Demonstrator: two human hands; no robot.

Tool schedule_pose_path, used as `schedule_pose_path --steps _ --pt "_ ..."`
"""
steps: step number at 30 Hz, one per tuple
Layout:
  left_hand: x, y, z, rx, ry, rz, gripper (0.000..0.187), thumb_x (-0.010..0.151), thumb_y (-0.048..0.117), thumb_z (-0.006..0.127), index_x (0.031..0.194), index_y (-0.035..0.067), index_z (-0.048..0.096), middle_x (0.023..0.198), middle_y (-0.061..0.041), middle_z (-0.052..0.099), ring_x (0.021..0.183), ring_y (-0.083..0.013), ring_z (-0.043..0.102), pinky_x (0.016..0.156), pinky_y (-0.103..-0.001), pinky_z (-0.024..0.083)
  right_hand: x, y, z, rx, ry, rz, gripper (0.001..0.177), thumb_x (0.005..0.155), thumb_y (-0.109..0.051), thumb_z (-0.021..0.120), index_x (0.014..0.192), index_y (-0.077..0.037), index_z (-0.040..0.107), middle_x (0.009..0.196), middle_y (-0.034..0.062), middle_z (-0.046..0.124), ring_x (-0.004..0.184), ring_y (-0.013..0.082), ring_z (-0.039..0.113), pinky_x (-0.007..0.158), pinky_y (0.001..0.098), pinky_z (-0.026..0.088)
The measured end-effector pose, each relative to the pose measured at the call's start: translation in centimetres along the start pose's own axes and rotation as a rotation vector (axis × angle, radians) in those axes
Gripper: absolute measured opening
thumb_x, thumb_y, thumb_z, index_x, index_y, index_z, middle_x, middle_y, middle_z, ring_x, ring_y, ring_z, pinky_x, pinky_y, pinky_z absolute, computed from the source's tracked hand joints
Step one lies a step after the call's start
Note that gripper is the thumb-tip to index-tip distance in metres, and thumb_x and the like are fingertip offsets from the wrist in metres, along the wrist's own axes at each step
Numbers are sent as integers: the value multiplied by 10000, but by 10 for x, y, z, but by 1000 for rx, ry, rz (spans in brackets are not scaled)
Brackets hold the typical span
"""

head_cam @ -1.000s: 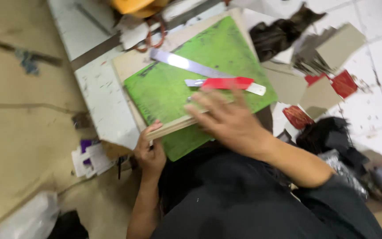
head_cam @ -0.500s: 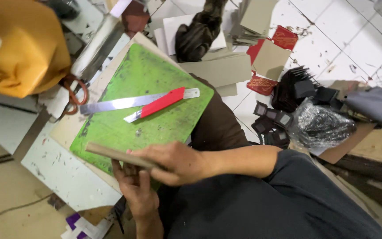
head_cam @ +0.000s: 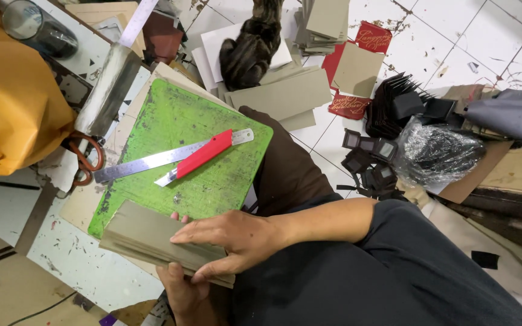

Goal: Measuring and cutting cardboard sheets using a ruler and utility knife

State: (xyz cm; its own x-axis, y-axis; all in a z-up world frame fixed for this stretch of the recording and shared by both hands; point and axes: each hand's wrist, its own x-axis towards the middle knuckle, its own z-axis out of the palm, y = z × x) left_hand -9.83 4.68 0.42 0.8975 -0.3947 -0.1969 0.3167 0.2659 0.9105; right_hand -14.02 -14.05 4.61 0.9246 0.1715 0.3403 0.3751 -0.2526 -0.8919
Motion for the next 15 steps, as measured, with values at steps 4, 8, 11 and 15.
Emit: schedule_pose_path --steps 4,8,11,15 --pt "-2 0 5 -161 11 -50 1087 765 502 702 1550 -101 253 1532 -253 401 1407 -325 436 1229 -472 333 -3 3 -5 17 15 48 614 971 -410 638 1428 -20 511 1415 169 630 1300 323 659 1068 368 547" --pt "0 -10 -4 40 37 -24 782 898 346 508 1471 -152 324 1536 -297 426 1425 -365 457 1167 -495 414 -6 10 -7 8 -17 83 654 967 -448 634 1473 -60 487 1394 174 645 1297 330 639 1003 382 537" --pt "6 -17 -2 63 73 -69 754 879 285 560 1501 -89 354 1514 -243 479 1347 -311 522 1069 -442 479 -3 6 -15 76 -63 94 669 949 -413 667 1468 -37 476 1407 215 620 1292 331 630 1011 379 503" --pt "11 -64 -33 -71 113 -82 926 743 280 820 1501 30 349 1448 -236 513 1224 -331 546 986 -629 518 7 6 -18 179 65 -4 563 932 -251 763 1351 73 572 1263 287 658 1033 422 730 701 426 642"
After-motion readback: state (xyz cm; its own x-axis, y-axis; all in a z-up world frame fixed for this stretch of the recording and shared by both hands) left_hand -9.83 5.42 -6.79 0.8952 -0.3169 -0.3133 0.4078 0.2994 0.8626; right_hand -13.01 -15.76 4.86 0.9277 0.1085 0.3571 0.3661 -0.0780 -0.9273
